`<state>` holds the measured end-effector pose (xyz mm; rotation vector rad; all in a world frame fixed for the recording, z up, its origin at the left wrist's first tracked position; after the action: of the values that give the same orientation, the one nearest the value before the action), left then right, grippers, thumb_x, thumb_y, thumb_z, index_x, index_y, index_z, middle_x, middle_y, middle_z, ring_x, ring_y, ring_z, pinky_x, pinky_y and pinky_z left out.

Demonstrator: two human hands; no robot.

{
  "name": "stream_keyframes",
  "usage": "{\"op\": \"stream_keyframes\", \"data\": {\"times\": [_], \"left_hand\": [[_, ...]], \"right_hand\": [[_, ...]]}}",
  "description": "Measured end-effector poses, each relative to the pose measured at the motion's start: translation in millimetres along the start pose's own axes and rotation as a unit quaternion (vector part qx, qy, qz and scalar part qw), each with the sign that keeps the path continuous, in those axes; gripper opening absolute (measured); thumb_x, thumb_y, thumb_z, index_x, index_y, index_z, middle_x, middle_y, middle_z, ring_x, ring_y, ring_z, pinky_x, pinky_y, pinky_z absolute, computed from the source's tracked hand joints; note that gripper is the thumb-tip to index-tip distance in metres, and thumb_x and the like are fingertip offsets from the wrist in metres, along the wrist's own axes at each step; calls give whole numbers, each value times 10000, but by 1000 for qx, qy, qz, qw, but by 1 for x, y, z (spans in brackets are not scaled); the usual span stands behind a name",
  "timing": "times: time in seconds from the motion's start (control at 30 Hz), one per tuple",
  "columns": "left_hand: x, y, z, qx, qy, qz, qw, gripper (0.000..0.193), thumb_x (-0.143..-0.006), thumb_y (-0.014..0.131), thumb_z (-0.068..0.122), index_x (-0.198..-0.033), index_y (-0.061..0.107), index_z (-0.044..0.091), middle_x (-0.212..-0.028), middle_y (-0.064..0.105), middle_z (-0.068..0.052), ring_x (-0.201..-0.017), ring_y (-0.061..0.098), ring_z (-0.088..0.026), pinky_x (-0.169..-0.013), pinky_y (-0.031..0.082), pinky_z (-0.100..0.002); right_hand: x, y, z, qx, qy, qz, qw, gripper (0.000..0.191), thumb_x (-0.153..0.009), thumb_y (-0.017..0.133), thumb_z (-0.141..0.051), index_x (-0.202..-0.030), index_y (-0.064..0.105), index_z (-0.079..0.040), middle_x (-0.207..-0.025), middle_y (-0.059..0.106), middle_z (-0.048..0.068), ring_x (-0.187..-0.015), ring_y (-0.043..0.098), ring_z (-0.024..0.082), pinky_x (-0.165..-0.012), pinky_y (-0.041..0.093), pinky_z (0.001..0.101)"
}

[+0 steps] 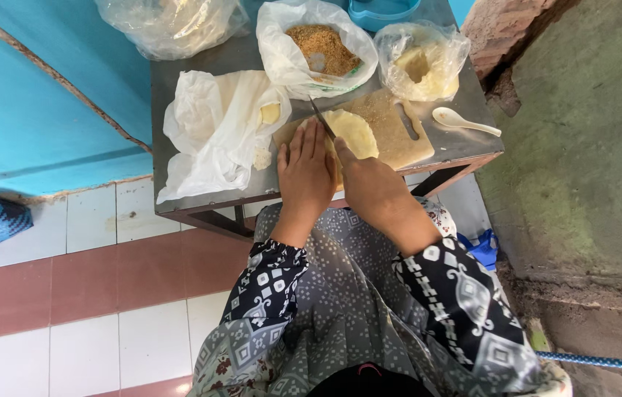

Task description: The person takes thin pastry wrappers from a plastic bag, spoons brown filling onto a wrapper, and folds the wrapper around the filling by hand on a cutting board. Earlier they cut a stack of round dough sheets into smaller pieces with a knife and separate the cut wrappers.

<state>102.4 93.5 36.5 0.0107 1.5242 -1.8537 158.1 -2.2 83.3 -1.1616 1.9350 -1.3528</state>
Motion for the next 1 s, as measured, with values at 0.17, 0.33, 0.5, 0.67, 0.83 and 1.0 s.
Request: {"op": "stream_keyframes", "data": {"times": [0.17,0.33,0.5,0.67,0.83,1.0], "left_hand": [[-2,0,3,-23,12,-14,1000,582,-1018,501,290,-1535,439,29,-1617,404,-98,-1482,379,-288,-1200,268,-539],[-4,1,0,-7,-1,3,1000,577,-1019,514,281,-1539,449,41,-1627,418,-91,-1496,394,-279,-1214,281,-533],[-4,-1,1,-11,2,1,1000,575,-1016,542,291,-1529,460,44,-1616,430,-97,-1489,397,-292,-1205,278,-557],[-6,-4,2,-12,-8,-7,1000,648,-958,579,329,-1518,452,30,-1604,419,-118,-1479,389,-300,-1190,258,-581],[-5,-3,2,-8,-7,1,1000,646,-975,566,322,-1541,437,41,-1624,412,-120,-1494,386,-298,-1215,252,-571],[-3,0,1,3,-5,-7,1000,637,-997,560,327,-1546,430,32,-1627,410,-117,-1503,379,-304,-1215,248,-573]], "right_hand": [[9,3,4,6,-2,-10,1000,667,-876,536,-34,-1522,379,14,-780,689,312,-760,703,469,-722,548,561],[-3,9,7,-37,-5,22,999,638,-935,519,-67,-1547,354,-1,-781,685,316,-754,700,470,-720,545,557],[-9,15,0,-52,-20,66,996,700,-888,527,-45,-1558,329,2,-760,690,298,-711,684,476,-661,532,570],[6,6,6,-56,-38,96,993,575,-994,523,-122,-1549,393,-53,-727,666,311,-689,677,480,-661,532,567],[32,11,14,-30,-11,51,998,595,-983,519,-130,-1549,364,-36,-701,673,283,-659,682,463,-615,527,565],[16,29,12,-24,-7,54,998,732,-901,604,-176,-1547,317,16,-707,672,289,-649,676,466,-591,535,558]]}}
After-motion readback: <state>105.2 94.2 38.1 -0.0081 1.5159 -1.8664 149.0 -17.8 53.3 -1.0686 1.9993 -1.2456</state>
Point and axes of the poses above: each hand's wrist, its own x-axis away from the middle knuckle, its own y-axis out of the palm, z = x × y, the point moved 7 cm from there along -x, towards the middle knuckle
